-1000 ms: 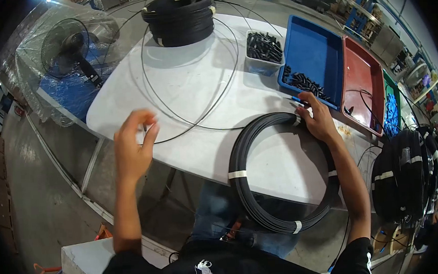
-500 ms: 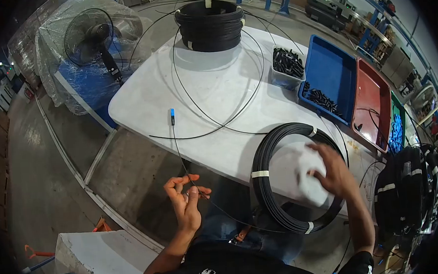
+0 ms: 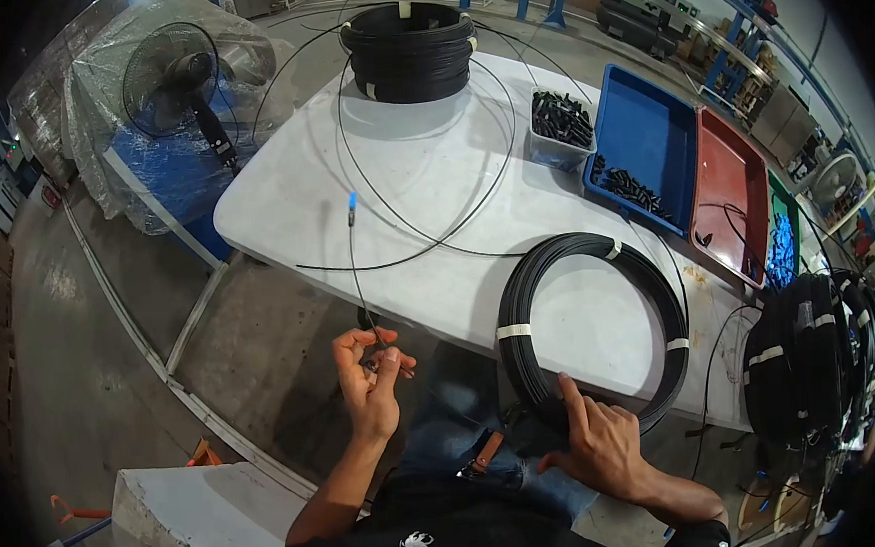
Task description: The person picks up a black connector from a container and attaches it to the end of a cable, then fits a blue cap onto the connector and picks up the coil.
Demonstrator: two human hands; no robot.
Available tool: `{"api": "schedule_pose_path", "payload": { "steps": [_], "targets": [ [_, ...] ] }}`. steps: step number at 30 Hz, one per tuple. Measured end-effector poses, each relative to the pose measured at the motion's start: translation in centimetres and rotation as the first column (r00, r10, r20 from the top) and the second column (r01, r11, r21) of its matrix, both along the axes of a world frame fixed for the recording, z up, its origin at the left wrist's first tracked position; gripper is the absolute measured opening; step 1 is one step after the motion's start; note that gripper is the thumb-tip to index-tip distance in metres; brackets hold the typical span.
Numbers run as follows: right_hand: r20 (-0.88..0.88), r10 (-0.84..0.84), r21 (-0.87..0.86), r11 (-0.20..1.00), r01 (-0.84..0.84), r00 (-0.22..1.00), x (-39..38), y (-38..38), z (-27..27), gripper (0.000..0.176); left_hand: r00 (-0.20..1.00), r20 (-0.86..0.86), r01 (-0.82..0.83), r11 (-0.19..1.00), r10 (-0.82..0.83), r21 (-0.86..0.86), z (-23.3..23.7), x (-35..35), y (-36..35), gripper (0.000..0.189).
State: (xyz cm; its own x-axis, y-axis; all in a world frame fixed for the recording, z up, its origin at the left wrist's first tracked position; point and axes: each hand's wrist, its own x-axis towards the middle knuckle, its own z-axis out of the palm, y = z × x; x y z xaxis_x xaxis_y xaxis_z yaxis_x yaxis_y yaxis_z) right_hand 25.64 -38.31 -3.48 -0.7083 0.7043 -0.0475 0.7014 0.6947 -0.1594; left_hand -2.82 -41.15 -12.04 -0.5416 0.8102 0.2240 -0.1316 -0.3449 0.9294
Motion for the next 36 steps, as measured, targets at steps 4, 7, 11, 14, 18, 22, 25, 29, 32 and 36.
{"api": "schedule_pose_path", "payload": {
  "steps": [4,7,11,14,18,22,25,29,32,36],
  "targets": [
    [-0.123,0.028,0.276,0.961,0.007,0.992,0.4,0.2,-2.2,0.076,0.999,0.023,0.035,0.999,-0.035,0.015,1.0,0.2,-0.1,0.029],
    [-0.092,0.040,0.227,0.974,-0.018,0.995,0.6,0.4,-1.4,0.073,0.998,-0.017,0.056,0.997,-0.055,0.051,2.3,0.0,0.5,0.031],
    [-0.096,0.067,0.204,0.978,-0.046,0.993,1.4,0.6,0.0,0.078,0.971,-0.232,0.111,0.969,-0.059,0.219,4.8,-1.3,2.1,0.031],
    [-0.256,0.070,0.297,0.955,0.010,0.964,2.1,1.2,3.3,0.086,0.910,-0.414,0.100,0.952,0.031,0.289,5.8,-2.3,3.3,0.037],
    [-0.511,0.024,0.356,0.916,0.186,0.859,3.3,2.6,8.7,0.087,0.918,-0.393,0.103,0.927,0.052,0.362,6.3,-1.6,4.8,0.039],
    [-0.817,-0.289,-0.025,0.882,0.471,0.499,4.9,3.8,12.5,0.071,0.966,-0.251,0.142,0.931,-0.057,0.337,4.0,1.3,5.2,0.035],
    [-0.954,-0.301,-0.294,0.933,0.207,0.005,5.7,5.3,13.2,0.055,0.931,-0.225,0.332,0.921,-0.286,0.202,2.3,4.1,5.3,0.037],
    [-0.836,-0.444,-0.452,0.890,-0.051,-0.322,5.7,5.3,10.6,0.029,0.899,-0.061,0.438,0.886,-0.433,0.152,1.9,7.6,4.7,0.043],
    [-0.757,-0.515,-0.497,0.853,-0.156,-0.404,5.2,4.8,7.6,0.025,0.884,0.095,0.431,0.877,-0.458,0.214,1.9,7.3,4.9,0.053],
    [-0.678,-0.561,-0.539,0.819,-0.197,-0.474,4.8,4.5,4.0,0.019,0.910,-0.088,0.407,0.914,-0.404,0.008,1.7,6.8,5.2,0.070]
  ]
}}
